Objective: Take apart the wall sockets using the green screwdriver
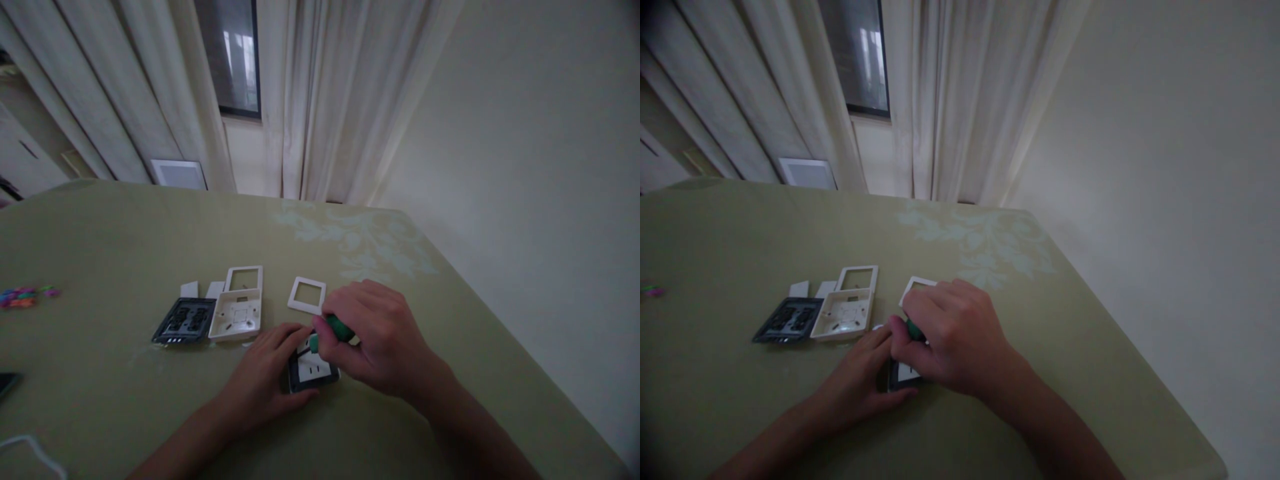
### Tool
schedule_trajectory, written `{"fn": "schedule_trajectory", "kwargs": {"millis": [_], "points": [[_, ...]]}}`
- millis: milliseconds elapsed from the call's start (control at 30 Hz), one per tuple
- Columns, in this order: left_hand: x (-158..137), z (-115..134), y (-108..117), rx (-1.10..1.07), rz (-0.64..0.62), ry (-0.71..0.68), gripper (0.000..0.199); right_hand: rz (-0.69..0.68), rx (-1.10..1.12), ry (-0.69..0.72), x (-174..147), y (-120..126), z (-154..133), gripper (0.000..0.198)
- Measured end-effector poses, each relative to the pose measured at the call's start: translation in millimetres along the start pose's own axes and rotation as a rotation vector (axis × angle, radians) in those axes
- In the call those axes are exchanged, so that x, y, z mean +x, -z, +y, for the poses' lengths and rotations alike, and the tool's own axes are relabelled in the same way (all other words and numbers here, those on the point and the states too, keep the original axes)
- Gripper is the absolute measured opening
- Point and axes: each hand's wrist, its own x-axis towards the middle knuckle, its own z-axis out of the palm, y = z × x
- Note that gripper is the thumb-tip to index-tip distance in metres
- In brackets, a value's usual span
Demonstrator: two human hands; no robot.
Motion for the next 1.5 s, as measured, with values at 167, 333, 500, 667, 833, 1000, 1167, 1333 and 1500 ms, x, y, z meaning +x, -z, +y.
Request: {"fn": "schedule_trajectory", "kwargs": {"millis": [167,333,500,667,833,1000,1167,1333,1500], "points": [[0.3,5.3,3.9,0.000,0.001,-0.002,0.085,-0.094,0.140,0.056,-0.5,3.1,-3.2,0.018],[0.4,7.5,5.2,0.001,-0.017,0.023,0.075,-0.067,0.075,-0.008,-3.8,2.9,-3.2,0.029],[0.1,6.6,2.6,-0.012,-0.014,0.016,0.071,-0.134,0.218,0.073,-1.3,1.6,-3.9,0.024],[-0.7,4.8,2.9,-0.007,0.001,0.003,0.075,-0.068,0.109,-0.044,-2.0,1.5,-1.1,0.021],[0.4,6.6,2.2,-0.105,-0.018,-0.018,0.082,-0.180,0.289,0.033,-1.2,7.9,-4.2,0.017],[0.3,11.0,3.5,-0.157,-0.032,0.009,0.080,-0.117,0.068,-0.060,-4.2,8.1,-3.7,0.023],[2.4,10.5,2.1,-0.209,-0.007,-0.016,0.082,-0.169,0.165,0.038,-3.6,9.2,-5.6,0.020],[3.0,10.0,6.2,-0.204,0.013,-0.028,0.069,-0.105,0.070,-0.026,-4.9,4.3,-1.9,0.026],[3.7,14.3,15.0,-0.273,0.114,-0.107,0.031,-0.074,0.052,0.049,-4.7,0.9,-3.8,0.017]]}}
